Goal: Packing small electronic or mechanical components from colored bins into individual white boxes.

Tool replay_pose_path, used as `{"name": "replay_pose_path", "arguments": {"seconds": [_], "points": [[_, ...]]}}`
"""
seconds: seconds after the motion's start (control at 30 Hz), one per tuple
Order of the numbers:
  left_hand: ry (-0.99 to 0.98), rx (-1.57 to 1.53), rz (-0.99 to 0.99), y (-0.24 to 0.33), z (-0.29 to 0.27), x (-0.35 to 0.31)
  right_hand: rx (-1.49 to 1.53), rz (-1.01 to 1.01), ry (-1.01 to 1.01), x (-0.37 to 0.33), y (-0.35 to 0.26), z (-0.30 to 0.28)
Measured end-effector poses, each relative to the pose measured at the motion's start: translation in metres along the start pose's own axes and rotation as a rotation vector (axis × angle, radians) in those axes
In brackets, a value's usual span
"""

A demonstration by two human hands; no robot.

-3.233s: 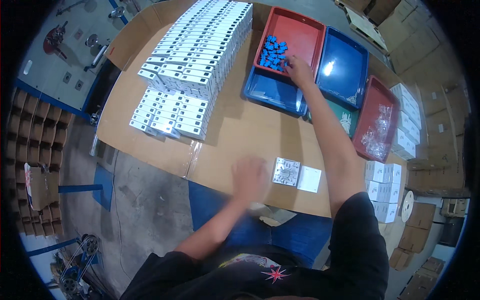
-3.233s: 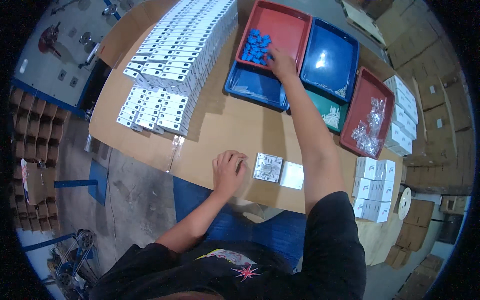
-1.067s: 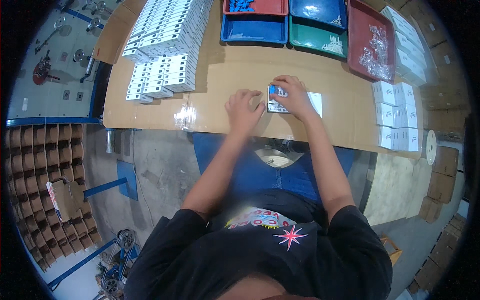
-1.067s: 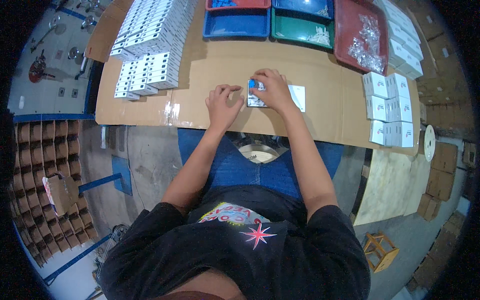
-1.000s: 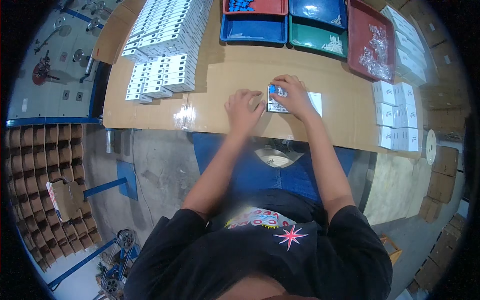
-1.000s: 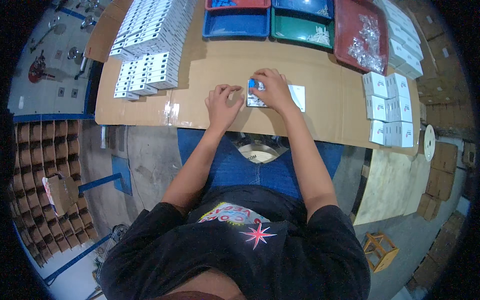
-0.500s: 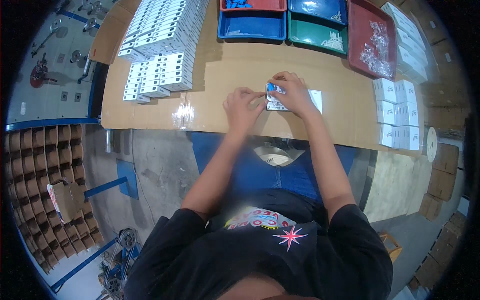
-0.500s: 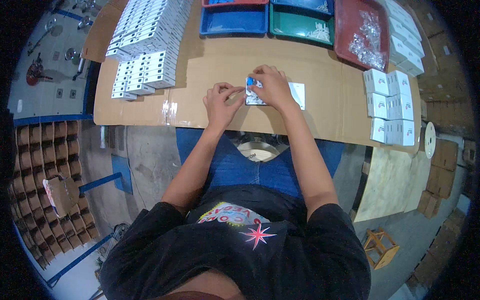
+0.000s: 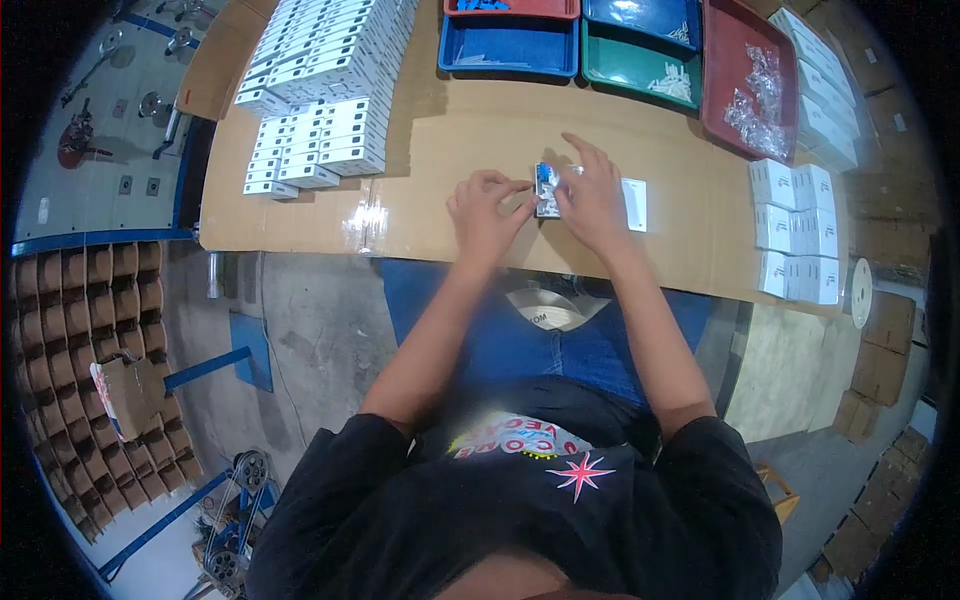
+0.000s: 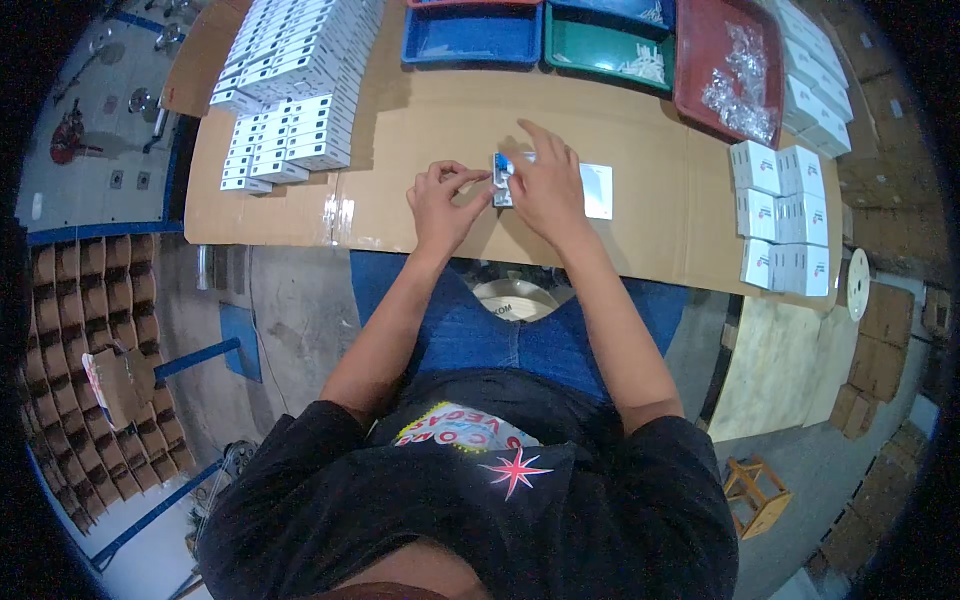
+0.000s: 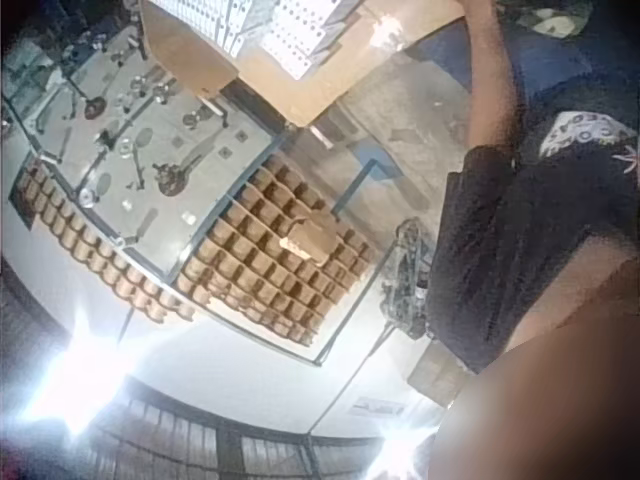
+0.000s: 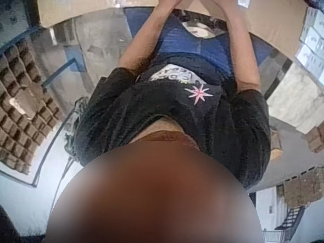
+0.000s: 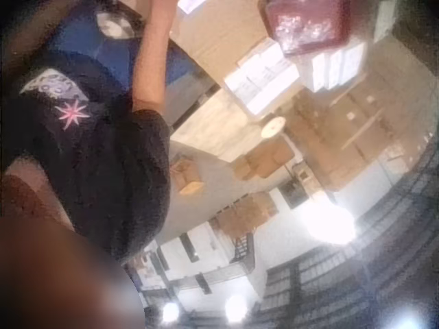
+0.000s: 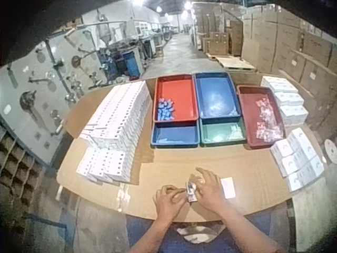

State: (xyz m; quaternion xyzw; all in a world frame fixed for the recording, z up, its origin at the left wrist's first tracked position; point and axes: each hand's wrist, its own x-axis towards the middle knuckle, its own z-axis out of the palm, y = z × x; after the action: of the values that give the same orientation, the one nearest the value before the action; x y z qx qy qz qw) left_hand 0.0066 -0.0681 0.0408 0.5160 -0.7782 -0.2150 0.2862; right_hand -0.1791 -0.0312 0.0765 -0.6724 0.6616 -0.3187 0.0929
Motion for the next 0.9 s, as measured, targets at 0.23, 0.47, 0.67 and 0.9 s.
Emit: {"name": "replay_pose_path", "arguments": {"seconds": [0.23,0.47,0.67,0.9], "points": [[0.02,-0.015,-0.018,-0.002,0.003,0.0,-0.201,-0.045,-0.137,-0.011,0.004,0.006],[-0.024,0.03,0.06,0.008,-0.003,-0.001,-0.055,0.254,0.151,-0.019,0.037,-0.044],[-0.109,0.115,0.066,0.019,0.004,0.008,-0.203,0.754,-0.14,-0.034,0.055,-0.061],[-0.037,0.095,0.076,0.016,0.008,0.007,0.082,0.725,-0.113,-0.039,0.082,-0.054]]}}
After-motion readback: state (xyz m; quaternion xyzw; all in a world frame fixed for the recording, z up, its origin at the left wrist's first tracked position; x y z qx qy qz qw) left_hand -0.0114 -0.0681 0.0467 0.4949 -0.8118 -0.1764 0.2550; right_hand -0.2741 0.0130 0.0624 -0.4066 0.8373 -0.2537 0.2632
